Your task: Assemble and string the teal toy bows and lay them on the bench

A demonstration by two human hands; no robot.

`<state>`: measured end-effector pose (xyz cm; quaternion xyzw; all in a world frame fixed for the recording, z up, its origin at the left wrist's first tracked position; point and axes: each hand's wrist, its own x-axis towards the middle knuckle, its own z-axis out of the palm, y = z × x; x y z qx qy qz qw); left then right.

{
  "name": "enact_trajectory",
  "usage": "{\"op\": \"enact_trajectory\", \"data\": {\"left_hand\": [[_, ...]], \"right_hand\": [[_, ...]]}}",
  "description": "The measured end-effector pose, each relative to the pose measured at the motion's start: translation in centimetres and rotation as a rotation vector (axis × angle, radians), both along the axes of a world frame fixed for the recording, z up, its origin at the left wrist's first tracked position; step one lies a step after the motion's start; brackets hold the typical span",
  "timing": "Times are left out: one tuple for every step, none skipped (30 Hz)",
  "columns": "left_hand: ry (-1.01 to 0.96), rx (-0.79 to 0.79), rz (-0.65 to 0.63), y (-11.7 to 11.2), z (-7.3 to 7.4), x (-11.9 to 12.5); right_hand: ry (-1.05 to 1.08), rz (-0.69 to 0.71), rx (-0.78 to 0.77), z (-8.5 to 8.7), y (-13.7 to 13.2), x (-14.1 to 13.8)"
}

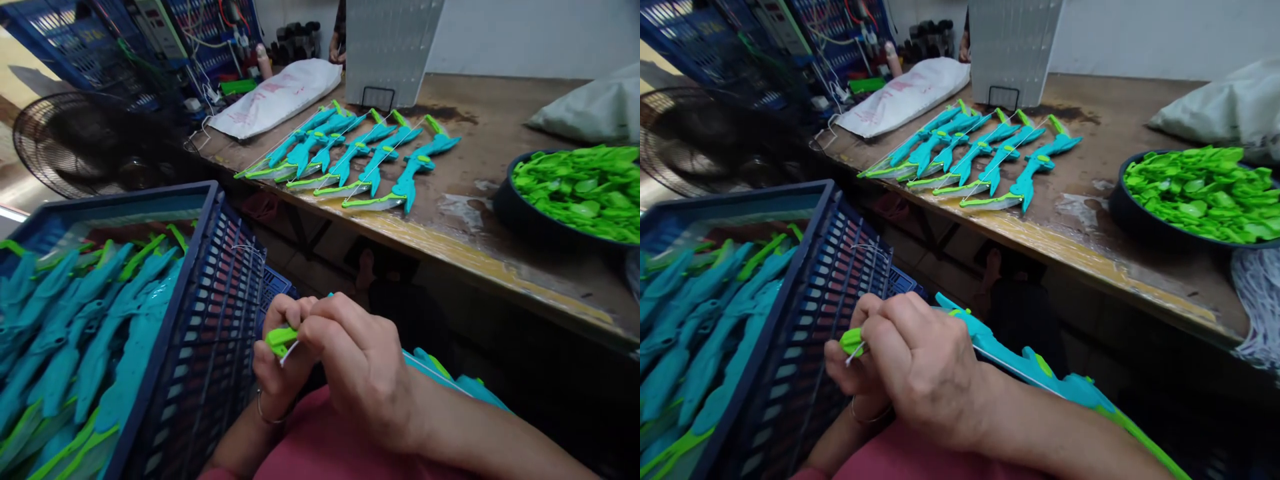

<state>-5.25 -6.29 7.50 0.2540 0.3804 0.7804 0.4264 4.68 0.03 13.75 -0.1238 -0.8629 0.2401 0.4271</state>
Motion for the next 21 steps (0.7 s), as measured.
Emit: {"op": "enact_trajectory", "data": {"left_hand": [[-0.019, 0.028, -0.01, -0.2, -0.2, 0.0], [-0.045, 0.075, -0.017, -0.3, -0.5, 0.0], [-0.071, 0.123, -0.026, -0.4, -0.8, 0.0], [-0.087, 0.16, -0.042, -0.4, -0.9, 0.0], [-0.096, 0.181, -0.056, -0.3, -1.1, -0.1], [-0.099, 0.184, -0.063, -0.3, -1.1, -0.1], [-0.097, 0.181, -0.066, -0.2, -1.0, -0.1], [-0.094, 0.176, -0.065, -0.1, -0.9, -0.1], [-0.089, 0.165, -0.062, 0.0, -0.8, -0.1], [-0.084, 0.154, -0.059, 0.1, -0.6, -0.1], [-0.077, 0.145, -0.057, 0.2, -0.5, -0.1], [-0.068, 0.14, -0.058, 0.2, -0.4, 0.0], [-0.064, 0.134, -0.058, 0.3, -0.4, 0.0], [-0.064, 0.13, -0.058, 0.3, -0.5, 0.0], [-0.065, 0.13, -0.059, 0.3, -0.5, 0.0], [-0.068, 0.133, -0.06, 0.3, -0.6, 0.0], [-0.072, 0.139, -0.063, 0.3, -0.7, 0.0], [-0.075, 0.146, -0.066, 0.4, -0.7, 0.1], [-0.079, 0.152, -0.07, 0.4, -0.8, 0.1], [-0.084, 0.155, -0.071, 0.4, -0.8, 0.1], [-0.087, 0.152, -0.073, 0.4, -0.8, 0.1]], "right_hand": [[0.001, -0.015, 0.0, -0.2, -0.1, 0.0], [-0.006, -0.022, 0.004, -0.4, -0.1, 0.1], [-0.013, -0.024, 0.006, -0.5, -0.1, 0.1], [-0.022, -0.02, 0.01, -0.6, 0.0, 0.2], [-0.031, -0.016, 0.014, -0.7, 0.0, 0.3], [-0.039, -0.014, 0.016, -0.8, 0.1, 0.3], [-0.038, -0.016, 0.015, -0.8, 0.1, 0.4], [-0.035, -0.02, 0.014, -0.9, 0.2, 0.4], [-0.033, -0.023, 0.014, -1.0, 0.2, 0.4], [-0.035, -0.022, 0.016, -1.1, 0.2, 0.4], [-0.038, -0.023, 0.02, -1.2, 0.2, 0.4], [-0.041, -0.024, 0.022, -1.3, 0.2, 0.4], [-0.047, -0.024, 0.022, -1.4, 0.2, 0.4], [-0.051, -0.021, 0.022, -1.5, 0.2, 0.4], [-0.049, -0.014, 0.018, -1.6, 0.2, 0.5], [-0.043, -0.006, 0.011, -1.7, 0.2, 0.5], [-0.035, 0.0, 0.004, -1.7, 0.3, 0.5], [-0.029, 0.002, -0.001, -1.8, 0.3, 0.5], [-0.027, 0.0, -0.004, -1.8, 0.3, 0.5], [-0.03, -0.006, -0.003, -1.8, 0.3, 0.5], [-0.035, -0.015, 0.0, -1.8, 0.3, 0.5]]}}
